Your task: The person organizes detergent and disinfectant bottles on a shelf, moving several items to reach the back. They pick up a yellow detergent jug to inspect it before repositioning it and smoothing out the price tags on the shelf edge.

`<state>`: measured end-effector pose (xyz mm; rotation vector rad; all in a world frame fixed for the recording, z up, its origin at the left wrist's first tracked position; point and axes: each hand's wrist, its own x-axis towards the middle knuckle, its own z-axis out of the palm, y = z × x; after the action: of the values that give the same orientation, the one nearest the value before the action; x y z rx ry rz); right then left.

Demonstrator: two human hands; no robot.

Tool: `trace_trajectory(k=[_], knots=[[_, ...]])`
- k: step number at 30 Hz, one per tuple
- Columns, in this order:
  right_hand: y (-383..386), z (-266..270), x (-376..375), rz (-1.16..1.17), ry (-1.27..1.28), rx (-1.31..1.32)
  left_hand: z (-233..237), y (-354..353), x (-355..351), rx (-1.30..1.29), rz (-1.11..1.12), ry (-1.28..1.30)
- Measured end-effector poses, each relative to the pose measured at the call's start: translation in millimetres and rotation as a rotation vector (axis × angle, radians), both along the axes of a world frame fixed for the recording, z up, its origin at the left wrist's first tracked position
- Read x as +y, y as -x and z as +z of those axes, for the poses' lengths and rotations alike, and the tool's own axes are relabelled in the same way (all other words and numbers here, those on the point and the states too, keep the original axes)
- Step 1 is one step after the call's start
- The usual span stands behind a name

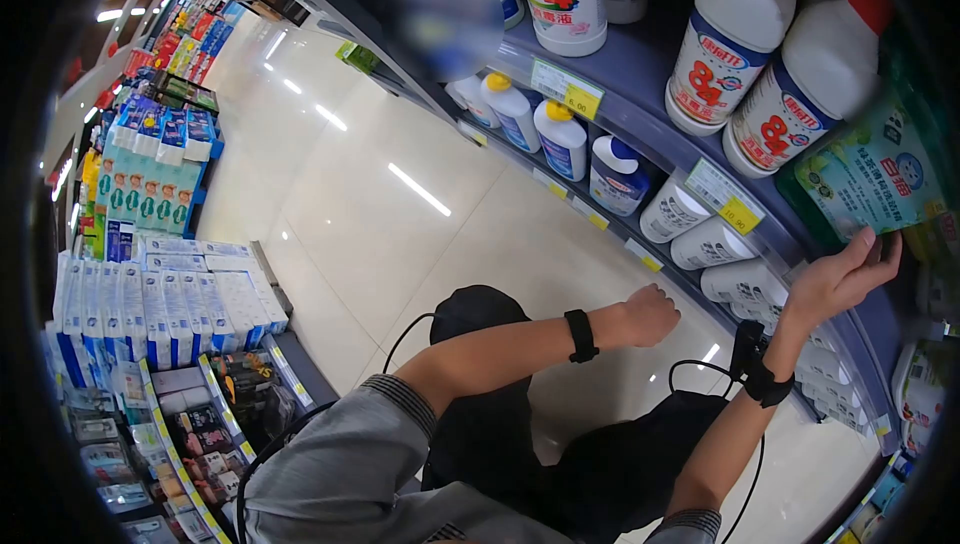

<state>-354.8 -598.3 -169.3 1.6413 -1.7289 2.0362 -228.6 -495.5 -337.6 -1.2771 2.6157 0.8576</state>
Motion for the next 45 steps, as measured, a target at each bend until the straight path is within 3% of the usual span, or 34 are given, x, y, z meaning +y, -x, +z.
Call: trace_trajectory(k=[17,24,38,39,41,45], knots=[[0,4,1,-0.081,-0.009,0.004,2,-4,2,0.083,0.009,0.061],[3,8,1,0.190,-0.027,-0.138,6,-12,3,0.094,0.012,0.065],[20,27,9,0.332,-0.158,-0.164,16,-17,3,0.030,-0.081,0.081],[25,24,3,0.324,-0.061,-0.181,18,-17,4,0.034,-0.089,0.062],[41,28,-1,0.432,0.117,-0.572,21,-16,2,-0.002,-0.074,0.049],[67,53,17,0.307,0.255,-0.777,25,-16,3,-0.015,-0.064,0.042]])
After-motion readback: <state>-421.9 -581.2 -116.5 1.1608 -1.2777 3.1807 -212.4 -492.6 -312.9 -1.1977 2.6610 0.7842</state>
